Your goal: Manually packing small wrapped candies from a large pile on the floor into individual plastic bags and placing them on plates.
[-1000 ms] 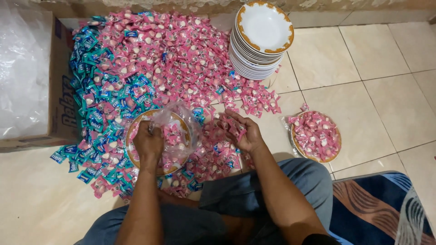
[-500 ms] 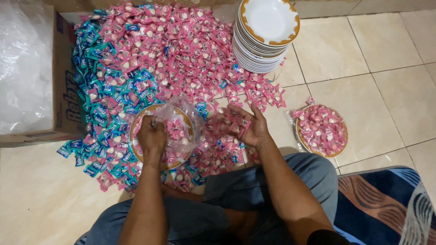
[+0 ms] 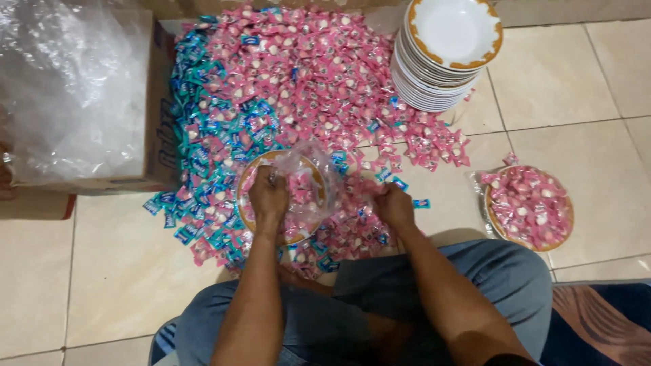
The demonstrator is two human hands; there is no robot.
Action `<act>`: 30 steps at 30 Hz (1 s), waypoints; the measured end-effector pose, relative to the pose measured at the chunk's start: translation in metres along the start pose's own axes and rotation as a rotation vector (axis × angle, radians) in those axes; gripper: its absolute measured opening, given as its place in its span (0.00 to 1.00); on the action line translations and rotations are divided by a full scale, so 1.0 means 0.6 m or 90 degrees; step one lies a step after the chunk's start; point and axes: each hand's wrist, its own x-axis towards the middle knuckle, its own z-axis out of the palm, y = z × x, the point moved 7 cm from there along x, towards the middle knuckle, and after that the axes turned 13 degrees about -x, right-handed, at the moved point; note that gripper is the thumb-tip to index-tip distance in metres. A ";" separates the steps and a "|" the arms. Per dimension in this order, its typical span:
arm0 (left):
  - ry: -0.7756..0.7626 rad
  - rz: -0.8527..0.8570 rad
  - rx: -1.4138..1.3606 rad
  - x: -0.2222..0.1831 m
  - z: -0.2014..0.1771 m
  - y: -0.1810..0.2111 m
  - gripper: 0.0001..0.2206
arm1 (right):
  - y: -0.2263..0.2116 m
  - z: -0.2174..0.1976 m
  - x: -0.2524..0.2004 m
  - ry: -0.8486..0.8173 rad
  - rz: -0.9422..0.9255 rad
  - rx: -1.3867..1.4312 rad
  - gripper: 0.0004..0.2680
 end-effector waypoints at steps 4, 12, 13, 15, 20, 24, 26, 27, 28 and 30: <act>-0.019 -0.012 -0.007 -0.011 0.007 0.016 0.08 | -0.008 -0.044 0.018 0.040 0.025 0.469 0.07; -0.023 0.001 -0.009 -0.011 0.009 0.012 0.06 | -0.261 -0.138 -0.118 0.094 -0.204 0.910 0.14; -0.027 0.009 -0.006 -0.011 0.007 0.013 0.07 | -0.290 -0.107 -0.117 0.073 -0.274 0.637 0.12; -0.035 0.018 -0.003 -0.015 -0.001 0.026 0.07 | -0.318 -0.059 -0.122 0.054 -0.327 0.361 0.12; -0.034 0.031 0.022 -0.020 -0.010 0.053 0.08 | -0.334 -0.029 -0.166 0.315 -0.575 0.135 0.12; -0.027 0.018 -0.001 -0.016 -0.003 0.031 0.08 | -0.353 -0.066 -0.192 -0.101 -0.503 0.168 0.20; -0.004 0.002 0.043 -0.018 -0.012 0.020 0.07 | -0.294 -0.063 -0.109 0.136 -0.431 0.312 0.09; -0.004 0.001 0.040 -0.012 -0.010 0.014 0.07 | -0.274 -0.071 -0.068 0.137 -0.431 0.309 0.09; -0.008 0.009 0.040 -0.005 -0.007 0.010 0.08 | -0.246 -0.102 -0.036 0.288 -0.438 0.315 0.07; -0.010 0.015 0.043 -0.003 -0.005 0.006 0.08 | -0.184 -0.092 0.034 0.436 -0.442 0.319 0.06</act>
